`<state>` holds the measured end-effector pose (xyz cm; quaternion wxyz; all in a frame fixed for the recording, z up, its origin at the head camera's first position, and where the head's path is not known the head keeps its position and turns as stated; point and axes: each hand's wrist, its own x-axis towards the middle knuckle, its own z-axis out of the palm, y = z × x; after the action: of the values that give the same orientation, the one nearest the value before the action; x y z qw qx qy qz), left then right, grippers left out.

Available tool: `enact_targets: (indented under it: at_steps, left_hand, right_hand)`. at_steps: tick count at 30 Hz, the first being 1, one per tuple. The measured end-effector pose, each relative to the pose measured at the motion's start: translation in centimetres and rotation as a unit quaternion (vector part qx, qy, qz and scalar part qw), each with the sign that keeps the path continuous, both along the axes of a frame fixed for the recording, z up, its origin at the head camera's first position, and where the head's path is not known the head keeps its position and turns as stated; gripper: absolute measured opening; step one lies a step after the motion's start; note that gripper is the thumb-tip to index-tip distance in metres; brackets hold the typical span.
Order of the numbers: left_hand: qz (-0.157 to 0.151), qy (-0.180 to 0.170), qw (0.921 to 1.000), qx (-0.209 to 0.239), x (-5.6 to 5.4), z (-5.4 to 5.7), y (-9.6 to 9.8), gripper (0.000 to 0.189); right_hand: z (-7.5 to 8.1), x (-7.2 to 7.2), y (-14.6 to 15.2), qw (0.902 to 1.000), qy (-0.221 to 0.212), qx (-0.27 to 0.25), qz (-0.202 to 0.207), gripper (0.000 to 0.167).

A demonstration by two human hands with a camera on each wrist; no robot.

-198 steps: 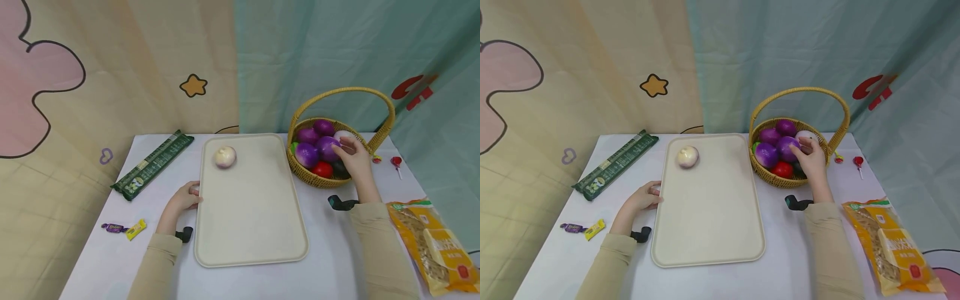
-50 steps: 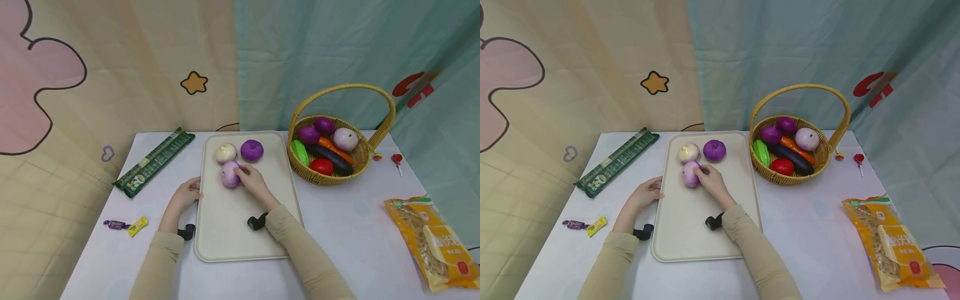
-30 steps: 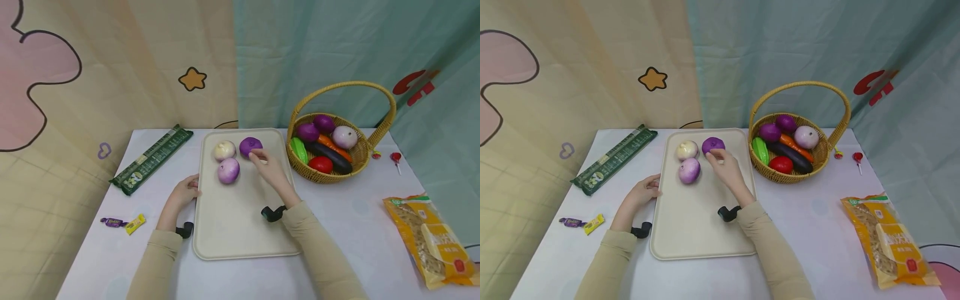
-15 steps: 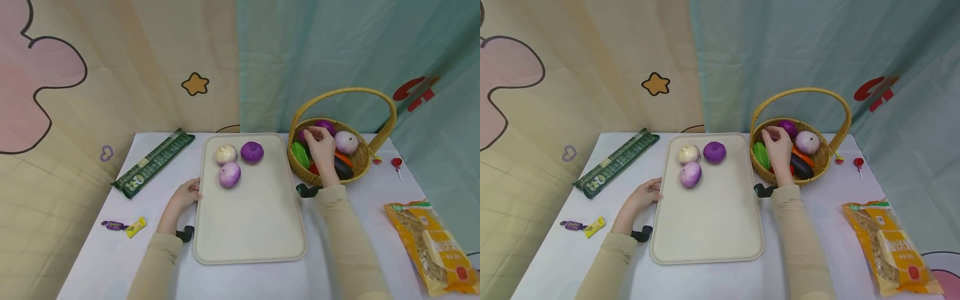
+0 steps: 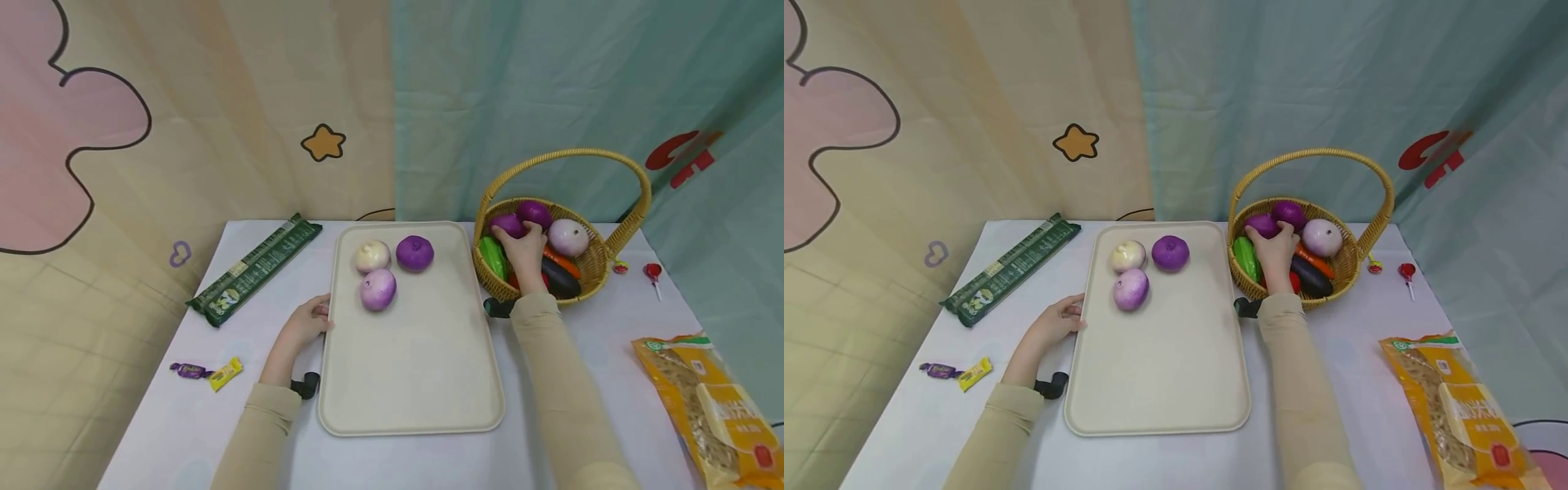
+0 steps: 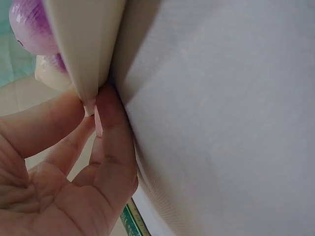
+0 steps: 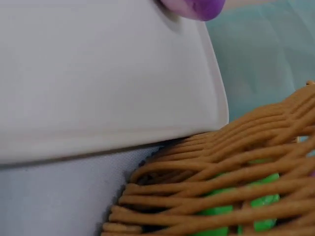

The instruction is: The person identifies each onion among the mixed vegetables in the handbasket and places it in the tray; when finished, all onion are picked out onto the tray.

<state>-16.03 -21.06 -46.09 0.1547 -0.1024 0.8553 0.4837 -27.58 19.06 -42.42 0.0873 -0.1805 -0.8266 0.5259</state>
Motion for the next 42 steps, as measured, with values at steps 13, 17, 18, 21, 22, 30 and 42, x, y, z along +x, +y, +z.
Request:
enact_targets:
  at_steps: [13, 17, 18, 21, 22, 30, 42]
  left_hand:
    - [-0.004, 0.010, 0.9997, 0.020, 0.4, 0.5, 0.0, 0.064]
    - [0.000, -0.001, 0.9999, 0.014, 0.1, 0.4, 0.1, 0.064]
    - [0.001, -0.002, 0.9999, 0.011, 0.1, 0.4, 0.1, 0.064]
    - [0.001, 0.000, 1.0000, 0.008, 0.0, 0.3, 0.2, 0.064]
    - [0.000, 0.001, 1.0000, 0.008, -0.1, 0.3, 0.2, 0.064]
    - [-0.005, -0.008, 1.0000, 0.001, -0.2, 0.3, -0.2, 0.064]
    - [-0.005, -0.020, 0.9998, 0.004, 0.1, 1.0, 0.1, 0.065]
  right_hand:
    - [-0.6, -0.6, -0.6, 0.9993, 0.016, -0.006, -0.033, 0.084]
    - [0.2, 0.6, -0.4, 0.9998, -0.002, -0.003, -0.019, 0.091]
    - [0.5, 1.0, -0.3, 0.9999, -0.003, 0.003, -0.013, 0.091]
    - [1.7, 2.7, -0.2, 0.9999, 0.000, 0.016, 0.006, 0.090]
    - [2.0, 3.3, -0.2, 0.9997, 0.004, 0.020, 0.013, 0.090]
    - [3.3, 7.6, -2.7, 0.9948, 0.030, 0.013, 0.096, 0.088]
    - [-0.8, 7.3, -9.6, 0.9784, -0.006, -0.013, 0.206, 0.087]
